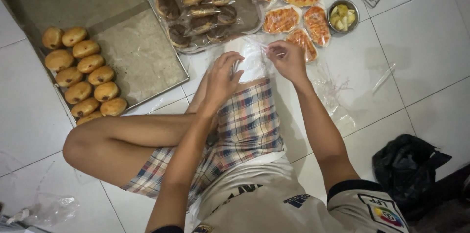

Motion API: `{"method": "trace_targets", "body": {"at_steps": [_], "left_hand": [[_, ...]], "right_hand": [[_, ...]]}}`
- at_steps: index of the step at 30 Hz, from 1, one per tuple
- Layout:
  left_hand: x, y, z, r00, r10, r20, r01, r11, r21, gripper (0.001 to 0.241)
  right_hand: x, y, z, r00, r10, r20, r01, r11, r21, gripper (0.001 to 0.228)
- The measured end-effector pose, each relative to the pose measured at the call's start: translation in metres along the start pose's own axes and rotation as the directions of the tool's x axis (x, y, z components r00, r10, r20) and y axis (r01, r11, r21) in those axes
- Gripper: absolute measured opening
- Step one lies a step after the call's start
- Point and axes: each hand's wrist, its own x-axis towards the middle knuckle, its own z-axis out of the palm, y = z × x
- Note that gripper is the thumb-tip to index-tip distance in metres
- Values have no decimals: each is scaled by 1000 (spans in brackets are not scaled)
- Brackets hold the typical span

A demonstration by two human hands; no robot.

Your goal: Packing individual baked buns into small plastic bags while sitting on the floor.

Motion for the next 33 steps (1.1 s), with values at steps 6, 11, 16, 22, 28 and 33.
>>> {"method": "trace_targets", "body": {"at_steps": [6,11,16,22,28,33], "left_hand": [[-1,-5,3,1000,10,-10,-10,1000,0,34],[0,-9,4,999,30,-19,-31,999,-17,35],[8,14,-6,998,55,-12,-57,971,-232,64],[26,72,-36,925,372,77,-289,820,-495,121],[25,91,-57,897,281,342,-5,779,-627,54],[13,57,-61,992,36,120,59,709,-703,64]], "right_hand": [[-7,-7,-20,996,-68,-50,70,997,42,19],[-18,-26,-61,973,-198,-116,210,972,105,13],[-42,-75,-89,928,-366,-65,371,901,224,8],[-58,-118,-94,829,-529,181,421,804,421,2],[-41,-125,-81,812,-576,94,503,773,387,12],[-31,-131,-49,834,-543,95,480,801,358,52]]}}
